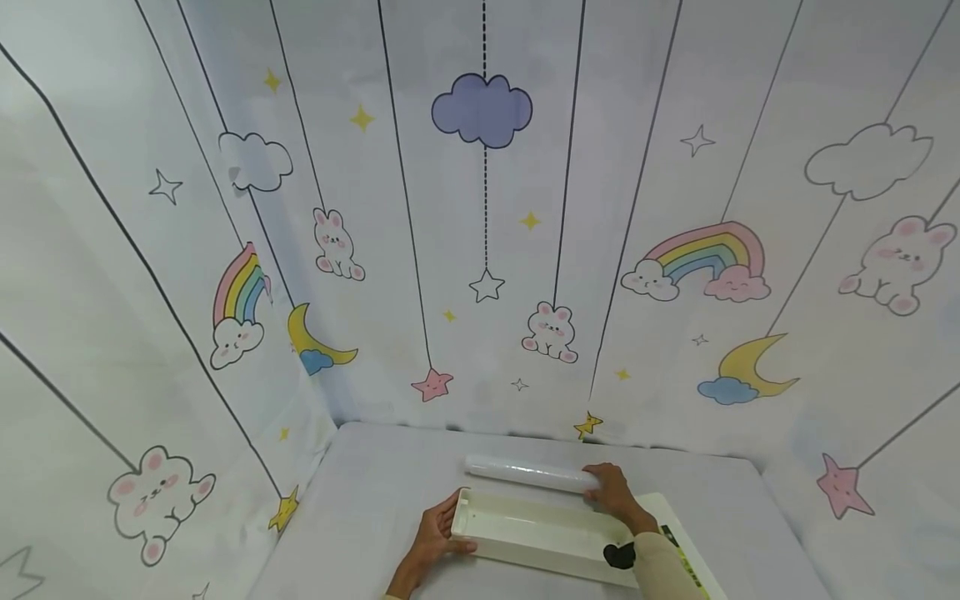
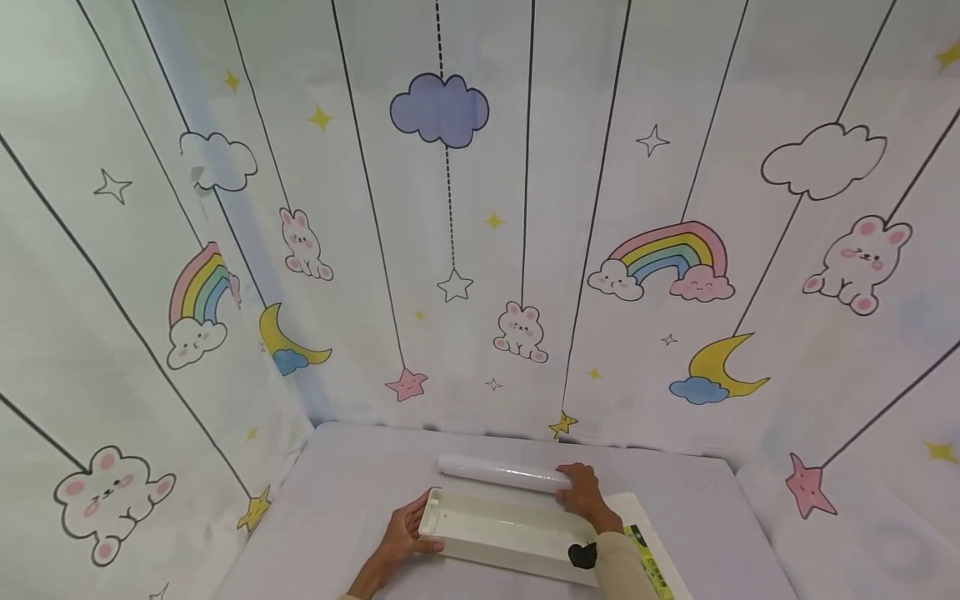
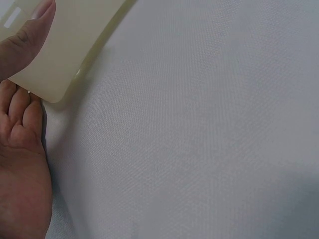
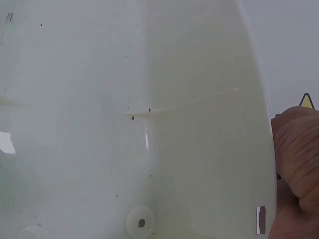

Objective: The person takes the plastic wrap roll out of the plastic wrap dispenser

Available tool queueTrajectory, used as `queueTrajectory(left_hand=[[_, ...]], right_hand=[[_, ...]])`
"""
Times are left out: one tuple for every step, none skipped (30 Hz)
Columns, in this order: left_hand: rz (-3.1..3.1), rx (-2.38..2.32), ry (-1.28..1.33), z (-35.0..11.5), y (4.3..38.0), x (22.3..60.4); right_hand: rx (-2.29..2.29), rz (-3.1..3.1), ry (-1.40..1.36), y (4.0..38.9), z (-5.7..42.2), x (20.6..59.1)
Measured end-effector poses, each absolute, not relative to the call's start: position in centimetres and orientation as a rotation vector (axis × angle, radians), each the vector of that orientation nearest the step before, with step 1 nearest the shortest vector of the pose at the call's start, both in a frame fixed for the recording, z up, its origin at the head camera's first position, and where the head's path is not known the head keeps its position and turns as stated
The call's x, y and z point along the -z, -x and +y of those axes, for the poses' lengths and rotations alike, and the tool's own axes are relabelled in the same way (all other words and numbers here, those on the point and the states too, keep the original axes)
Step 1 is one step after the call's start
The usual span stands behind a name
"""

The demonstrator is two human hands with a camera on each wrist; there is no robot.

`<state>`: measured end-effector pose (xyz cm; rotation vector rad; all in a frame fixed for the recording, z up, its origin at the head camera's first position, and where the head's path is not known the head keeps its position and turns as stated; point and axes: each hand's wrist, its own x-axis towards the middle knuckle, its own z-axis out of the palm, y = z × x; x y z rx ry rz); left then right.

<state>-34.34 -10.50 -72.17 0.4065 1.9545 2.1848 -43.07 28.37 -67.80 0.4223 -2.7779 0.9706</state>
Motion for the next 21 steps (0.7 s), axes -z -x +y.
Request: queueTrajectory(left_hand=[[1.956,-2.184,-0.407,-10.51,34.39,72.23],[1.959,-2.184,-0.409,-10.52,34.43,72.31],[1.966,-2.183,-0.417,-10.52,34.47,72.42],[1.969,-2.184,-0.418,-10.54,34.49,72.54],[1.967,-2.186,-0.414,-10.56,34.50,72.70],[1.956,-2.193,-0.402,-10.60,34.47,72.87],[1.947,-2.198,-0.395,-10.59,34.48,72.95],[1.941,-2.202,-0.396,-10.60,34.48,73.04],[1.936,-2.206,-0.399,-10.59,34.49,73.11],[1.926,-2.212,-0.397,-10.59,34.47,73.14],[1.918,-2.216,-0.403,-10.58,34.45,73.15],[1.913,-2.221,-0.411,-10.57,34.42,73.10],[1.913,-2.222,-0.423,-10.56,34.42,73.05],[1.913,-2.226,-0.438,-10.54,34.43,73.00],[1.912,-2.228,-0.448,-10.53,34.44,72.92],[1.909,-2.231,-0.456,-10.52,34.45,72.84],[1.916,-2.227,-0.471,-10.51,34.48,72.78],[1.914,-2.230,-0.476,-10.51,34.51,72.70],[1.914,-2.231,-0.477,-10.50,34.55,72.63],[1.910,-2.235,-0.477,-10.50,34.58,72.57],[1.908,-2.237,-0.471,-10.50,34.60,72.49]], right_hand=[[-0.958,-2.765,-0.432,43.05,28.37,67.89],[-0.944,-2.761,-0.440,43.05,28.38,67.96],[-0.932,-2.763,-0.444,43.04,28.38,68.00],[-0.946,-2.769,-0.430,43.00,28.39,68.06],[-0.968,-2.785,-0.414,43.00,28.40,68.07],[-0.991,-2.803,-0.390,42.95,28.39,68.06],[-1.018,-2.819,-0.364,42.91,28.43,67.96],[-1.039,-2.835,-0.344,42.87,28.46,67.86],[-1.065,-2.846,-0.323,42.79,28.49,67.78],[-1.081,-2.849,-0.310,42.70,28.52,67.70],[-1.092,-2.846,-0.309,42.61,28.55,67.63],[-1.085,-2.840,-0.322,42.50,28.58,67.57],[-1.059,-2.820,-0.363,42.52,28.80,67.87],[-1.037,-2.799,-0.395,42.43,28.84,67.90],[-1.008,-2.774,-0.422,42.35,28.88,67.91],[-0.980,-2.750,-0.451,42.29,28.95,67.88],[-0.956,-2.736,-0.466,42.24,28.98,67.93],[-0.932,-2.730,-0.479,42.25,29.03,68.00],[-0.934,-2.728,-0.479,42.26,29.03,67.97],[-0.947,-2.747,-0.459,42.21,28.86,67.63],[-0.972,-2.770,-0.438,42.31,28.83,67.57]])
